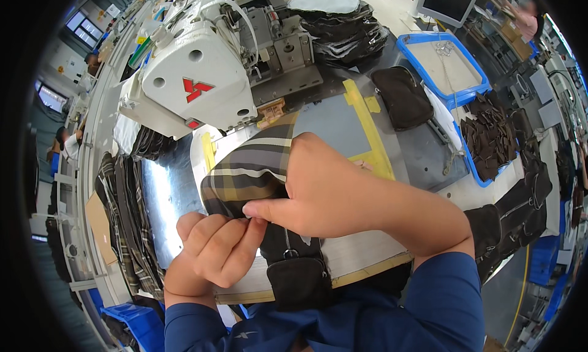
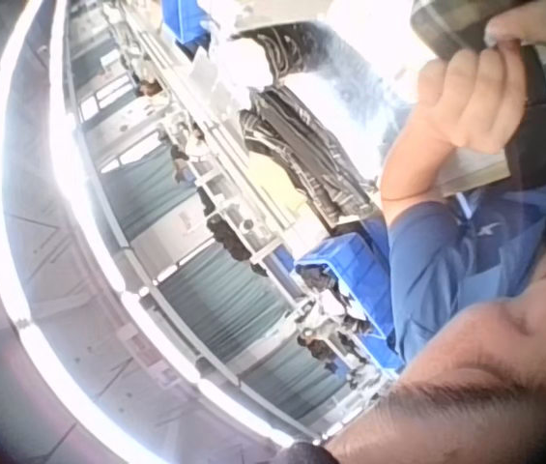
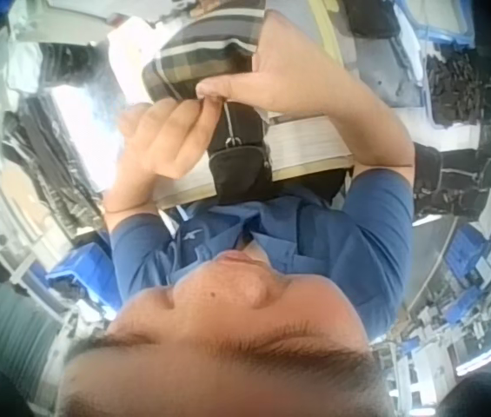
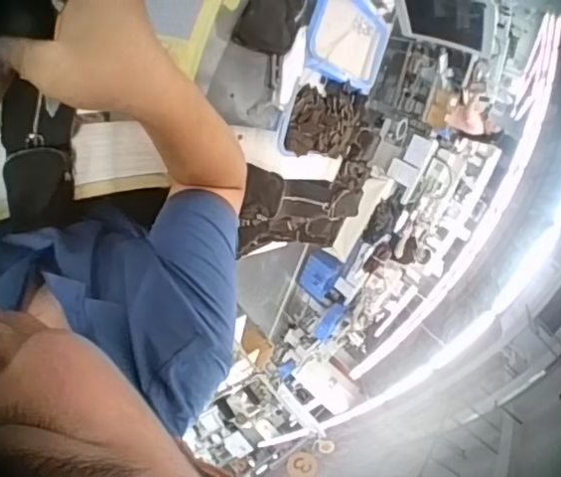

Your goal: The person aligns a zipper with a black fabric pouch and sews it using an industrial sewing machine. They repeat this process for multiple pouches, handling each one individually, aligning the zipper, and guiding the fabric through the machine.

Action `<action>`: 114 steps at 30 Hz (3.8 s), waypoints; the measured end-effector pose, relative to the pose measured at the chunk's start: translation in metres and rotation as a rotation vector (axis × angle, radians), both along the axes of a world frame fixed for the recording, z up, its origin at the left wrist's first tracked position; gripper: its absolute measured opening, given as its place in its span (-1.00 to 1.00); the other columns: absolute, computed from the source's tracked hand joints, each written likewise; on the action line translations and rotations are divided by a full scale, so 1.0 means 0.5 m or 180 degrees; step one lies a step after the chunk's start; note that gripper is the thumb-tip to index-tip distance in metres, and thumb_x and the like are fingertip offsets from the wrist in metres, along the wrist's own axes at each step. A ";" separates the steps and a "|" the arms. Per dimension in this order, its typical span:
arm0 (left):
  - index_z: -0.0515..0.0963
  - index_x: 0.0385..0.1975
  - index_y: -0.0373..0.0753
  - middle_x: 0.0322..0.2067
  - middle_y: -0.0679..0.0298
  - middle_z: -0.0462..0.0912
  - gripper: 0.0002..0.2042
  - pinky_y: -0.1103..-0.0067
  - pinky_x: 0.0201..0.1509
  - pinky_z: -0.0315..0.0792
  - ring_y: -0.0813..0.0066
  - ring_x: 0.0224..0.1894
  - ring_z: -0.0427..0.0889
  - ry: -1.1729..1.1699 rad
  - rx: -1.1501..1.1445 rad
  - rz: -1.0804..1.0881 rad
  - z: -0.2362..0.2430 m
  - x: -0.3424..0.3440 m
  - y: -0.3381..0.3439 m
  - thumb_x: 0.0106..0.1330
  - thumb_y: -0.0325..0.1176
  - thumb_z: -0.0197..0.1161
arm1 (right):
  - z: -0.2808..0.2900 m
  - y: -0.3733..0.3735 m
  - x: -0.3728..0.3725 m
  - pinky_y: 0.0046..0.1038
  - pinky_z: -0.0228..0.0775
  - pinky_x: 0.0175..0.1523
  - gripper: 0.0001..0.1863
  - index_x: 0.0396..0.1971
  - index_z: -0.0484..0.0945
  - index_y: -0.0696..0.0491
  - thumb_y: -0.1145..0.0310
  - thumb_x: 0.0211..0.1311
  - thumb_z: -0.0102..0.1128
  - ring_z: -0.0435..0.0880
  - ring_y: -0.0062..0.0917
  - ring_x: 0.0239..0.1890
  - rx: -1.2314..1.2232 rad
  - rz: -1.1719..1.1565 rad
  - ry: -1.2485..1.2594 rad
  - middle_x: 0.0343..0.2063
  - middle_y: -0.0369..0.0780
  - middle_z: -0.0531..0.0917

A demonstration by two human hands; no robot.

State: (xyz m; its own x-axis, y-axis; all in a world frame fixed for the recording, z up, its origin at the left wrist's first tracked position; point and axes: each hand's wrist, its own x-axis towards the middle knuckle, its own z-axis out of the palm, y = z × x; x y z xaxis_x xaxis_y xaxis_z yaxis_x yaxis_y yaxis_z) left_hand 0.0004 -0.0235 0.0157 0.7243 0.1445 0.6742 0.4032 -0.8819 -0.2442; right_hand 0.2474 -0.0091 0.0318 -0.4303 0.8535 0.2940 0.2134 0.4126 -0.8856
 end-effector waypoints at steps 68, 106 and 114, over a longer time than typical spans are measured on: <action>0.64 -0.45 -0.43 -0.48 0.26 0.49 -0.89 0.39 -0.22 0.70 0.11 -0.21 0.83 -0.0467 -0.0543 -0.0914 0.034 -0.010 0.027 0.12 -0.74 0.42 | 0.022 -0.012 -0.023 -0.34 0.50 -0.19 -0.79 -0.38 0.70 0.06 0.44 -0.12 0.44 0.66 -0.40 -0.24 0.2962 -0.0980 -0.1029 -0.35 -0.27 0.67; 0.85 -0.43 -0.28 -0.35 0.04 0.83 -0.70 0.50 -0.30 0.65 0.19 -0.36 0.83 -0.1266 -0.2943 -0.0495 0.115 -0.056 0.018 0.10 -0.12 0.57 | 0.034 -0.020 -0.021 -0.39 0.56 -0.20 -0.86 -0.35 0.71 0.12 0.40 0.10 0.38 0.78 -0.41 -0.27 0.2981 0.0232 -0.0451 -0.33 -0.21 0.74; 0.83 -0.34 -0.31 -0.23 0.23 0.79 -0.81 0.44 -0.28 0.66 0.30 -0.31 0.79 -0.1119 -0.1947 -0.0570 0.106 -0.058 0.020 0.00 -0.54 0.55 | 0.035 -0.025 -0.022 -0.39 0.55 -0.23 -0.86 -0.34 0.71 0.13 0.42 0.12 0.38 0.79 -0.40 -0.28 0.2966 0.0231 -0.0439 -0.35 -0.19 0.74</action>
State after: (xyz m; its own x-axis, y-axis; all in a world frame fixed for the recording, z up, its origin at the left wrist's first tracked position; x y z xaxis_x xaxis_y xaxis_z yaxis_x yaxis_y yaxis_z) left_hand -0.0284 -0.0134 0.0685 0.5275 0.4697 0.7080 0.2039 -0.8789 0.4311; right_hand 0.2362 -0.0216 0.0491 -0.5550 0.2702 0.7867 0.2376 0.9579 -0.1614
